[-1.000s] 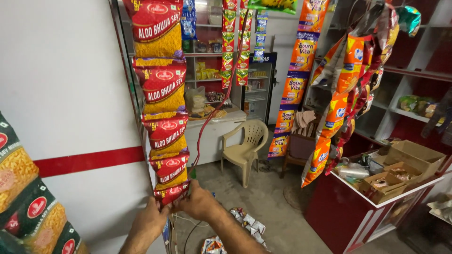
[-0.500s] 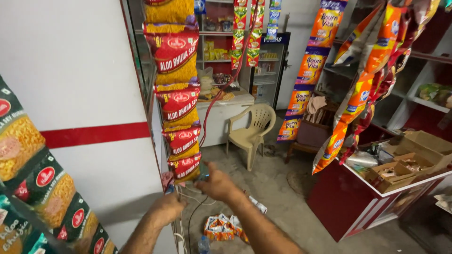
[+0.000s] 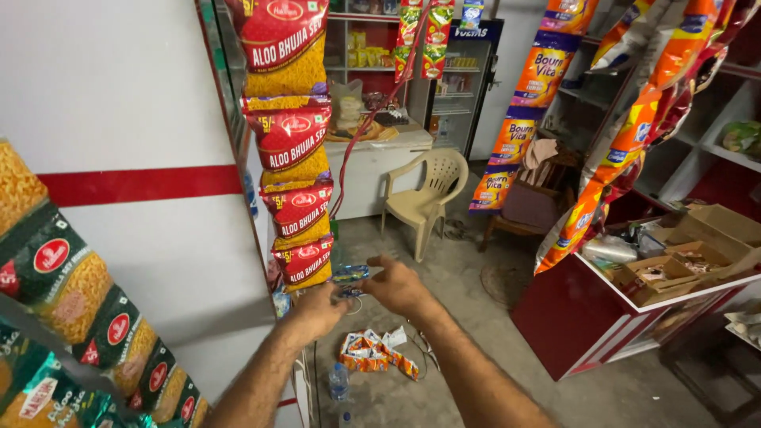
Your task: Organizing and hanging snack bags on a display rack in a grocery store.
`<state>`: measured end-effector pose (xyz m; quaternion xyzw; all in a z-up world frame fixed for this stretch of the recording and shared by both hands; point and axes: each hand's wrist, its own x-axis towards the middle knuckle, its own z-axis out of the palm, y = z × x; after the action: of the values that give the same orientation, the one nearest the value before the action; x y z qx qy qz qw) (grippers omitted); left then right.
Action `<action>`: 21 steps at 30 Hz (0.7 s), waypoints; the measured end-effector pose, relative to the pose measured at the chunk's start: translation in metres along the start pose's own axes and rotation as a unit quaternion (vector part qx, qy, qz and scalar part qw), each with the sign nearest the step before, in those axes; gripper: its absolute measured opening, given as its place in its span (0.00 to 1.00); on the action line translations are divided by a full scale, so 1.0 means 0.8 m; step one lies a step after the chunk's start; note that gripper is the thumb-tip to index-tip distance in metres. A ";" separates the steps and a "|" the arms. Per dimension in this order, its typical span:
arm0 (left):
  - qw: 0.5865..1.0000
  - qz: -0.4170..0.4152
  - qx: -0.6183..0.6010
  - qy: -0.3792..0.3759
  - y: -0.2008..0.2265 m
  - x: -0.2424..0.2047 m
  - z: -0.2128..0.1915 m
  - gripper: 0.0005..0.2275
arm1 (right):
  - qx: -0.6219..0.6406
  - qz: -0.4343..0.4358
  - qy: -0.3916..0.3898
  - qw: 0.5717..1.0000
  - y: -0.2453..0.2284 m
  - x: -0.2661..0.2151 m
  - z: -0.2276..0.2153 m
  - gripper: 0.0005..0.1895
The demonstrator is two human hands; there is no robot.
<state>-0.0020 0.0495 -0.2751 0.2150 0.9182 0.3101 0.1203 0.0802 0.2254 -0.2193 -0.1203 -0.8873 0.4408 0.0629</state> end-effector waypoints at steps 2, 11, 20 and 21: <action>1.000 -0.004 -0.006 0.001 0.006 -0.005 0.002 0.26 | 0.001 -0.003 -0.007 1.000 -0.003 -0.005 -0.003 0.32; 0.998 -0.034 -0.051 -0.024 0.017 -0.031 0.009 0.29 | -0.029 -0.007 -0.012 0.999 0.001 -0.017 -0.011 0.32; 0.999 -0.028 -0.030 -0.002 -0.020 -0.010 0.081 0.26 | -0.046 -0.001 0.006 0.999 0.070 -0.029 0.010 0.32; 0.999 -0.007 -0.037 0.015 -0.029 -0.005 0.092 0.25 | -0.044 -0.004 0.010 0.999 0.077 -0.030 0.012 0.32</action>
<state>0.0201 0.0695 -0.3467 0.1994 0.9095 0.3459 0.1160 0.1112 0.2472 -0.2741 -0.1238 -0.9057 0.3996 0.0683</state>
